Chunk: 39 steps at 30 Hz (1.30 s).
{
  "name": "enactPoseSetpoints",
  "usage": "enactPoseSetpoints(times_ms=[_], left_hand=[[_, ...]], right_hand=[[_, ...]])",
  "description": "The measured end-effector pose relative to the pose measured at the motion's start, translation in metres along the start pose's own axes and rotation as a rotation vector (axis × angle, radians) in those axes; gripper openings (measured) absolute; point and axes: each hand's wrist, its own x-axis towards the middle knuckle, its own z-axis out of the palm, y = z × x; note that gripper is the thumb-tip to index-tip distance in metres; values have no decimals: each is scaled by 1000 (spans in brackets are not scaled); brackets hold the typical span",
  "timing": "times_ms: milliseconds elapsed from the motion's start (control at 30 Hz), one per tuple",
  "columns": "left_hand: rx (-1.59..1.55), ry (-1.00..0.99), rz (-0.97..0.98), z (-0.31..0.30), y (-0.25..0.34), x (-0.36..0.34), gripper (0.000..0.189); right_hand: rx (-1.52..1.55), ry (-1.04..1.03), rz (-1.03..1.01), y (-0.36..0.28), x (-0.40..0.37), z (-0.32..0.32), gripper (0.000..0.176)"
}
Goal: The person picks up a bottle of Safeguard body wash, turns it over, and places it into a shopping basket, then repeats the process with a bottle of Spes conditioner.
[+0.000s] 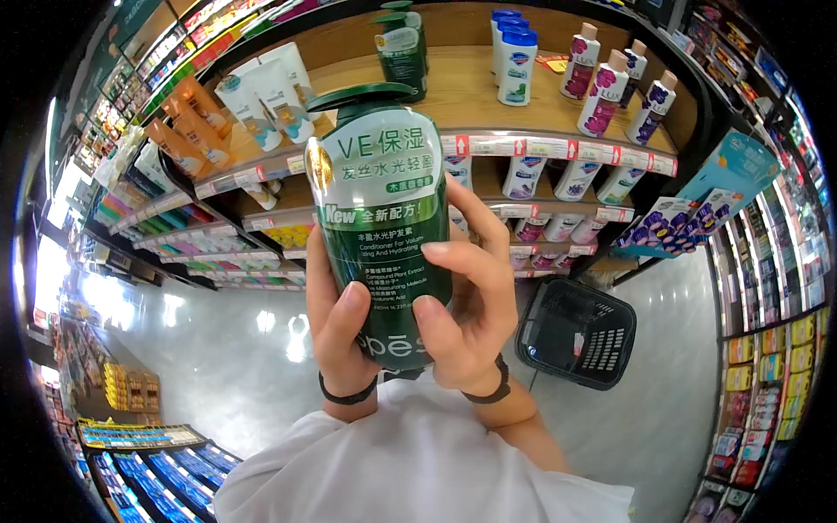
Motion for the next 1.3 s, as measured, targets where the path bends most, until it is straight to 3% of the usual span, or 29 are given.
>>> enactPoseSetpoints(times_ms=[200,533,633,1100,1300], left_hand=[[-33,-39,-27,13,-11,2,80],[-31,-76,-65,11,-17,4,82],[-43,-71,-75,9,-15,2,82],[-29,-75,-24,-8,-6,6,78],[-11,-28,-1,-16,-1,7,79]], right_hand=[[-39,-25,-103,-2,1,-20,28],[-91,62,-69,-9,-5,-21,29],[-169,0,-94,-3,-8,-24,30],[-17,51,-33,4,-2,2,26],[-24,-22,-62,11,-1,7,28]])
